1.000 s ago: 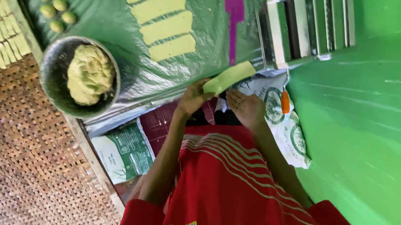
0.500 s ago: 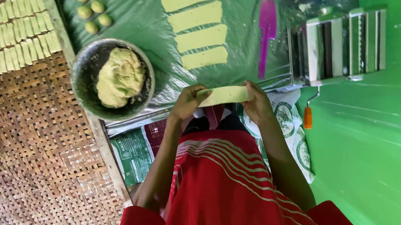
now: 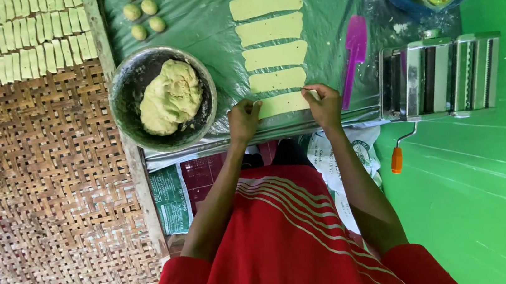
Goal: Preparing dough strips and processing them through a manual pasta machine to make noodles
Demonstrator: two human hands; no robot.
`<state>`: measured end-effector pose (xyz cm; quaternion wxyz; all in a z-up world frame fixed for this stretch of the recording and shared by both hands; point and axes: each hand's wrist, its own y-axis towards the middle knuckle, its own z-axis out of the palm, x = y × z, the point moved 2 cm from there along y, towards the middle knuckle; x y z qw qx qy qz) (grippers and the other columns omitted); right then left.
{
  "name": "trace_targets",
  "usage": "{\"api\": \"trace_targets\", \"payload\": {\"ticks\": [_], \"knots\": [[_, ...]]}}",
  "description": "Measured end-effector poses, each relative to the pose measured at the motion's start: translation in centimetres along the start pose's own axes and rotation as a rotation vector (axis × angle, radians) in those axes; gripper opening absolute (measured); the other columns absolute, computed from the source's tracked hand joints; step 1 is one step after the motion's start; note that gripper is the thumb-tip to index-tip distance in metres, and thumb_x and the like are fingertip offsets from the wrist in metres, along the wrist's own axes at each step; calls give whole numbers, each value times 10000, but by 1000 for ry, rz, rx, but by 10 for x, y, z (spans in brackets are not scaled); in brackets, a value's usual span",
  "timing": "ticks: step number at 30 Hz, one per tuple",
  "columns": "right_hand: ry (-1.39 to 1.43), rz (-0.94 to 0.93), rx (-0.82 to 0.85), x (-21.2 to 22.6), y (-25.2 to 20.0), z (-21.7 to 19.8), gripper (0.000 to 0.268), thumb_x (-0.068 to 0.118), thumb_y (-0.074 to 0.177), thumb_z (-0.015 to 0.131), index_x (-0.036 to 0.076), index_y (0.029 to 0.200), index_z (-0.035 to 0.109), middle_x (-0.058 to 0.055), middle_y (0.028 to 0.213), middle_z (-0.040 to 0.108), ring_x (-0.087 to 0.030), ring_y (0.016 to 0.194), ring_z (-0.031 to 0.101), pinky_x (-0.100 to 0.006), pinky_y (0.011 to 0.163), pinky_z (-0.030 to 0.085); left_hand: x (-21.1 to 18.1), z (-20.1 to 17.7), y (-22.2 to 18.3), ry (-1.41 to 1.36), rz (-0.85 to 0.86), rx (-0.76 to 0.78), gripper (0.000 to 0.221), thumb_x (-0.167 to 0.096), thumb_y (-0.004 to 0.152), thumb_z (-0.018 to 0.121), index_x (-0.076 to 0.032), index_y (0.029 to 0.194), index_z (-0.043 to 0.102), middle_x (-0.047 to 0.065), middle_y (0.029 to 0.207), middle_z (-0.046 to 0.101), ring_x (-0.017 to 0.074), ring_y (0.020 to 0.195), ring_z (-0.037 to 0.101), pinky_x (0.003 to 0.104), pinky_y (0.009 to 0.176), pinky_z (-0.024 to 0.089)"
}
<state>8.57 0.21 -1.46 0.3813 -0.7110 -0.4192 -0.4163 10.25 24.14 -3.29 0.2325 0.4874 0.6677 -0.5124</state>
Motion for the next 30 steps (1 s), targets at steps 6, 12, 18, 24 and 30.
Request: {"api": "trace_targets", "payload": {"ticks": [6, 12, 18, 24, 30], "knots": [[-122, -159, -71, -14, 5, 5, 112, 134, 894, 821, 94, 998, 817, -87, 796, 746, -105, 737, 642, -290, 673, 512, -10, -3, -9, 25, 45, -133, 259, -351, 968, 678, -112, 955, 776, 128, 795, 765, 368, 826, 752, 476, 742, 563], [-126, -247, -142, -6, 6, 12, 109, 137, 937, 786, 69, 1017, 812, -180, 743, 721, -234, 675, 707, -355, 606, 526, -5, -5, -9, 6, 108, -218, 243, -279, 980, 683, -60, 927, 775, 190, 807, 756, 419, 828, 739, 490, 724, 563], [-46, -212, -178, -16, 4, 6, 117, 129, 908, 829, 45, 981, 794, -140, 740, 717, -170, 682, 672, -334, 625, 524, 15, -2, -6, -8, 100, -219, 205, -318, 981, 686, -137, 957, 778, 118, 808, 766, 357, 851, 749, 439, 730, 567], [-196, -378, -142, -6, 5, 3, 89, 154, 946, 827, 72, 958, 795, -156, 767, 713, -348, 725, 713, -366, 617, 544, -2, -7, -8, 24, 148, -224, 182, -267, 974, 699, -98, 962, 765, 162, 810, 759, 399, 835, 740, 490, 719, 564], [-304, -469, -68, 1, 4, -3, 130, 171, 993, 777, 44, 974, 756, -172, 824, 690, -393, 755, 677, -424, 632, 523, 8, -7, 1, 13, 174, -218, 129, -224, 947, 723, -96, 966, 732, 149, 818, 763, 383, 807, 745, 465, 715, 558]]}}
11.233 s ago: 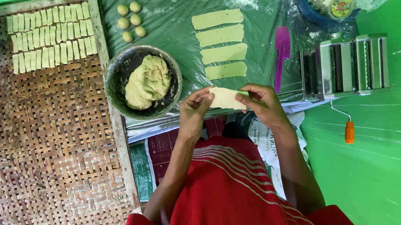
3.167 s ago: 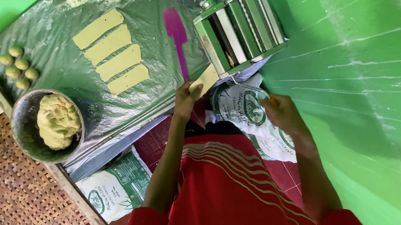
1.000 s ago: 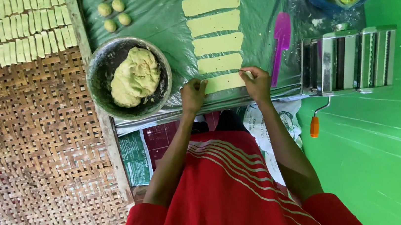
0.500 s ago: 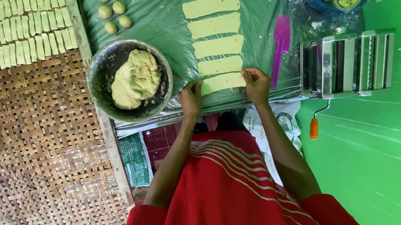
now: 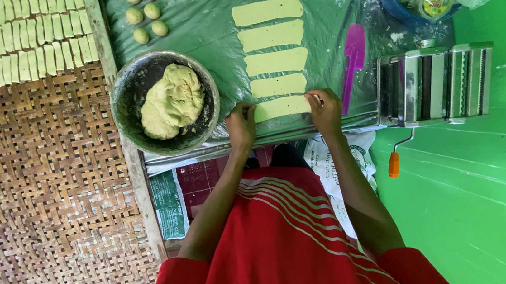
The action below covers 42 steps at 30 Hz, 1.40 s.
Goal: Preparing dough strips and processing them through a manual pasta machine to make noodles
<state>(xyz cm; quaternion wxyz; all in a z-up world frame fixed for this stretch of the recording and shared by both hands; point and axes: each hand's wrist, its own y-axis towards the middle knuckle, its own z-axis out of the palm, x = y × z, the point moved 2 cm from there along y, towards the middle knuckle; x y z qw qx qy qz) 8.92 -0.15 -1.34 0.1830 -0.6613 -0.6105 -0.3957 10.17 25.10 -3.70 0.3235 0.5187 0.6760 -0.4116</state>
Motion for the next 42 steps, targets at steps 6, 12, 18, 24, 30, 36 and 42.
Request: {"api": "trace_targets", "payload": {"ticks": [6, 12, 18, 24, 30, 36, 42], "knots": [[-28, -15, 0, -9, -5, -1, 220, 277, 1036, 740, 66, 980, 766, -141, 828, 668, -373, 749, 661, -414, 652, 537, -4, -3, -3, -7, -3, -20, 96, -211, 941, 730, -117, 959, 727, 124, 802, 765, 342, 790, 752, 439, 699, 562], [-23, -9, 3, -15, -6, -1, 173, 213, 996, 790, 42, 997, 764, -164, 842, 650, -382, 779, 673, -415, 605, 540, -11, -1, -8, 30, 17, -61, 90, -210, 958, 702, -121, 965, 714, 148, 824, 763, 388, 810, 741, 482, 697, 559], [-55, -24, -9, -21, -7, 0, 126, 150, 947, 835, 45, 988, 778, -145, 846, 678, -363, 785, 698, -386, 595, 566, -12, -2, -10, 65, 43, -85, 81, -177, 962, 681, -98, 972, 697, 186, 833, 747, 432, 832, 729, 519, 705, 553], [-12, 33, 14, -31, -6, -7, 118, 94, 906, 858, 35, 965, 775, -147, 854, 695, -337, 785, 706, -363, 615, 579, -9, -5, -12, 23, 62, -73, 73, -143, 939, 703, -93, 988, 681, 172, 821, 739, 431, 811, 719, 516, 689, 541], [-2, 55, 19, -35, -8, -8, 123, 79, 879, 867, 52, 956, 775, -132, 855, 712, -314, 798, 717, -351, 635, 593, -6, -1, -17, 5, 69, -74, 79, -160, 937, 713, -100, 981, 687, 163, 835, 749, 412, 826, 728, 491, 695, 555], [169, 211, -58, -41, -9, -10, 139, 103, 878, 895, 62, 980, 810, -153, 842, 730, -239, 791, 725, -327, 654, 590, -3, -3, -17, -11, 112, -135, 94, -217, 977, 676, -125, 961, 688, 115, 806, 739, 376, 792, 729, 465, 676, 555], [-22, 15, -86, 3, -26, -20, 177, 57, 1010, 709, -38, 1159, 725, -272, 1063, 713, -425, 980, 704, -486, 827, 604, 27, 6, -27, 170, 330, -219, 43, -142, 981, 667, -146, 1014, 693, 67, 889, 698, 324, 873, 726, 389, 745, 577]]}}
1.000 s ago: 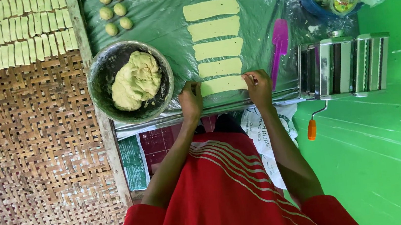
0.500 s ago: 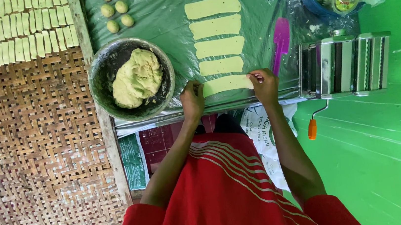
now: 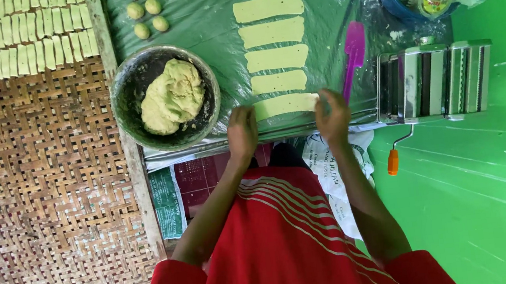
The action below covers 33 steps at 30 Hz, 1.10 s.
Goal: Preparing dough strips and processing them through a manual pasta machine to make noodles
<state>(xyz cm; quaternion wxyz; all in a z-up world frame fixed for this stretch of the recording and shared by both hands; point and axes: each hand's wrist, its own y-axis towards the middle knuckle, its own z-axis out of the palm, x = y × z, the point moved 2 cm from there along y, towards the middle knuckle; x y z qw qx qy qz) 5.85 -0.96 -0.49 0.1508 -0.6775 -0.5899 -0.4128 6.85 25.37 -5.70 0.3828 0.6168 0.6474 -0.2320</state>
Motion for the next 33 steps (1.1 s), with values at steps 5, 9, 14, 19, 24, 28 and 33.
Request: {"api": "trace_targets", "payload": {"ticks": [5, 9, 14, 19, 24, 28, 33], "knots": [[-124, 24, -108, -28, -33, 10, 286, 147, 978, 798, -7, 1180, 668, -203, 1053, 652, -376, 906, 698, -443, 721, 597, -20, -31, -13, 63, -18, 67, 214, -248, 965, 733, -89, 1107, 729, 61, 966, 670, 335, 848, 708, 444, 675, 582], [-96, 36, -114, -26, -33, 10, 232, 73, 962, 783, -34, 1150, 701, -212, 1003, 646, -394, 851, 698, -404, 656, 593, -20, -24, -7, 116, -8, 59, 239, -241, 935, 758, -84, 1115, 744, 76, 965, 659, 336, 881, 700, 458, 679, 588], [-104, 131, -113, -35, -28, 19, 137, 76, 949, 803, 0, 1047, 746, -153, 899, 679, -305, 769, 706, -344, 604, 574, -5, -5, 2, 152, -85, 40, 288, -330, 895, 782, -141, 1110, 747, 33, 960, 635, 298, 921, 686, 459, 737, 586], [-137, 231, -174, -33, -23, 30, 72, 76, 843, 805, 75, 893, 753, -98, 774, 667, -282, 699, 684, -340, 582, 541, -5, 0, 9, 115, -215, 67, 169, -296, 855, 792, -172, 954, 734, 21, 896, 628, 314, 885, 690, 479, 743, 575], [-139, 273, -167, -31, -17, 30, 139, 92, 802, 839, 78, 881, 725, -76, 758, 681, -246, 683, 684, -337, 589, 531, -22, -5, 16, 128, -250, 39, 226, -282, 823, 805, -145, 969, 702, 58, 885, 620, 355, 886, 688, 522, 744, 563], [-93, 299, -122, -35, -15, 33, 92, 94, 851, 801, 42, 876, 729, -141, 752, 690, -295, 694, 688, -338, 608, 534, -21, -4, 17, 117, -256, 74, 170, -261, 842, 782, -143, 945, 714, 63, 905, 629, 369, 903, 684, 524, 770, 569], [-96, 269, -57, -20, -6, 28, 83, 92, 956, 722, 12, 945, 704, -192, 787, 705, -356, 713, 702, -377, 601, 555, -15, 0, 18, 83, -294, 96, 127, -247, 863, 754, -162, 935, 694, 60, 920, 632, 371, 923, 686, 530, 799, 575]]}}
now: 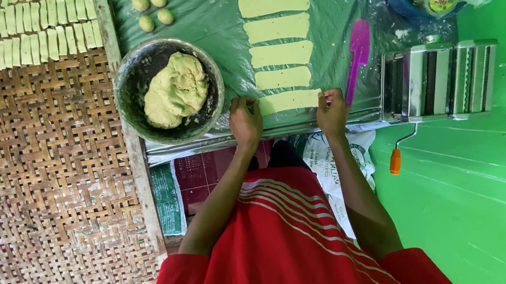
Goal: Preparing dough strips and processing them through a manual pasta machine to make noodles
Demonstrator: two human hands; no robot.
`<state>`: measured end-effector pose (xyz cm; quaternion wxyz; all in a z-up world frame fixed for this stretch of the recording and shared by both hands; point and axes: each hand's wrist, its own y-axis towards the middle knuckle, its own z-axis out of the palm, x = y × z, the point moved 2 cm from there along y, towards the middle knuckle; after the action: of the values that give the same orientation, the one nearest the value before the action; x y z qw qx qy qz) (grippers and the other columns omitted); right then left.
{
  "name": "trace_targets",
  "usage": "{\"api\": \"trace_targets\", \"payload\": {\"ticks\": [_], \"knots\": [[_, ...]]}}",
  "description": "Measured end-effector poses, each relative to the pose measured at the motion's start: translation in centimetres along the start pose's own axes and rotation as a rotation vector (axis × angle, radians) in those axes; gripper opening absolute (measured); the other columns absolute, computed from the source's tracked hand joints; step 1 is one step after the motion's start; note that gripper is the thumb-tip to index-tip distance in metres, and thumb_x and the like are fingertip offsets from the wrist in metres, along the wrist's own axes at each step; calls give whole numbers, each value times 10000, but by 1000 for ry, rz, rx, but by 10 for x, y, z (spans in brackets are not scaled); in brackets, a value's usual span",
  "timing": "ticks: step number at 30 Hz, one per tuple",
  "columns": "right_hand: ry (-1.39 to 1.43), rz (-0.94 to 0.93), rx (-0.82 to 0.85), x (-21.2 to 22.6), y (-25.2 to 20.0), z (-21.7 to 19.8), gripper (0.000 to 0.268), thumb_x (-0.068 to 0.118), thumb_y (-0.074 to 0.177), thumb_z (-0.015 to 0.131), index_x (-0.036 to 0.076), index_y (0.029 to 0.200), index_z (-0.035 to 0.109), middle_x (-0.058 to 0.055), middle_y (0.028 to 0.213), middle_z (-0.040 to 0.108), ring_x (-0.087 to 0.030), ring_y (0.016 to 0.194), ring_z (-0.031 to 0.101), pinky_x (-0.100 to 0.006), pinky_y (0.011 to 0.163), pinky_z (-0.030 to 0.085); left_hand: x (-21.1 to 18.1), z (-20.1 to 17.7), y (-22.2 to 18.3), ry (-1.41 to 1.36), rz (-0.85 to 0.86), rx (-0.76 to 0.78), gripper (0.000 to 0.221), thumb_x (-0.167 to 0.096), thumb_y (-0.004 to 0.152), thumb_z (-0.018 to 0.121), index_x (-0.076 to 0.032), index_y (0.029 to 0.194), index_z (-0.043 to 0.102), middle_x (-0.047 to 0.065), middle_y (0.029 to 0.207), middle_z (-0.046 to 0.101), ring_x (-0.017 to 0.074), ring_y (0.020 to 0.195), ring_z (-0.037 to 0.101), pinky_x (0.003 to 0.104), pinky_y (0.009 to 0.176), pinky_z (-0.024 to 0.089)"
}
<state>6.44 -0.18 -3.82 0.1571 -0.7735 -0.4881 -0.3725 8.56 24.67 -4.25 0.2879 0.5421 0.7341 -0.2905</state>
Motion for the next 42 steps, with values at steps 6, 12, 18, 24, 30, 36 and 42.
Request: {"api": "trace_targets", "payload": {"ticks": [6, 12, 18, 24, 30, 36, 42], "knots": [[-123, -69, 64, 19, -2, -8, 61, 67, 998, 687, 14, 976, 667, -194, 783, 709, -390, 749, 726, -416, 595, 559, 8, 8, 6, -28, -52, 36, 88, -250, 890, 714, -181, 937, 688, 66, 908, 663, 390, 905, 703, 565, 790, 567], [-106, -193, 8, 26, -5, -14, 80, 57, 1018, 689, -2, 980, 650, -166, 751, 661, -387, 702, 686, -406, 546, 527, 7, 8, 7, -35, -81, 59, 79, -241, 906, 692, -171, 940, 680, 103, 875, 699, 423, 904, 711, 587, 780, 556], [-122, -288, -44, 6, 0, -6, 111, 116, 1017, 740, 38, 978, 672, -113, 765, 637, -344, 709, 669, -399, 576, 515, 4, 8, 9, -18, -104, 64, 73, -259, 907, 694, -195, 941, 691, 85, 877, 719, 404, 902, 723, 573, 789, 567], [-122, -290, -74, -13, 3, -7, 82, 44, 975, 745, 42, 929, 678, -101, 762, 630, -336, 684, 648, -376, 551, 499, -3, -1, 8, -51, -129, 27, 65, -252, 911, 684, -211, 960, 695, 65, 882, 716, 380, 918, 726, 546, 815, 571], [-8, -345, -161, 16, -9, -16, 29, 19, 1016, 649, 27, 1030, 673, -149, 879, 647, -366, 785, 649, -412, 687, 518, -21, -24, -7, -192, 72, -111, 114, -142, 986, 594, -100, 965, 698, 183, 862, 709, 466, 902, 689, 555, 747, 548], [-277, -359, 327, 50, -45, -14, 691, 381, 1136, 460, -35, 1630, 216, -313, 1667, 191, -483, 1531, 198, -692, 1187, 137, -34, -28, -61, 196, 581, 187, 694, -351, 1079, 482, 57, 1600, 271, 313, 1641, 272, 450, 1529, 246, 553, 1244, 203], [-341, -444, 270, 38, -43, -21, 718, 425, 1135, 429, -64, 1620, 226, -325, 1665, 190, -482, 1538, 181, -733, 1155, 38, -42, -26, -67, 420, 481, 234, 873, -514, 1048, 504, 43, 1630, 165, 273, 1699, 128, 390, 1582, 102, 577, 1265, 44]]}}
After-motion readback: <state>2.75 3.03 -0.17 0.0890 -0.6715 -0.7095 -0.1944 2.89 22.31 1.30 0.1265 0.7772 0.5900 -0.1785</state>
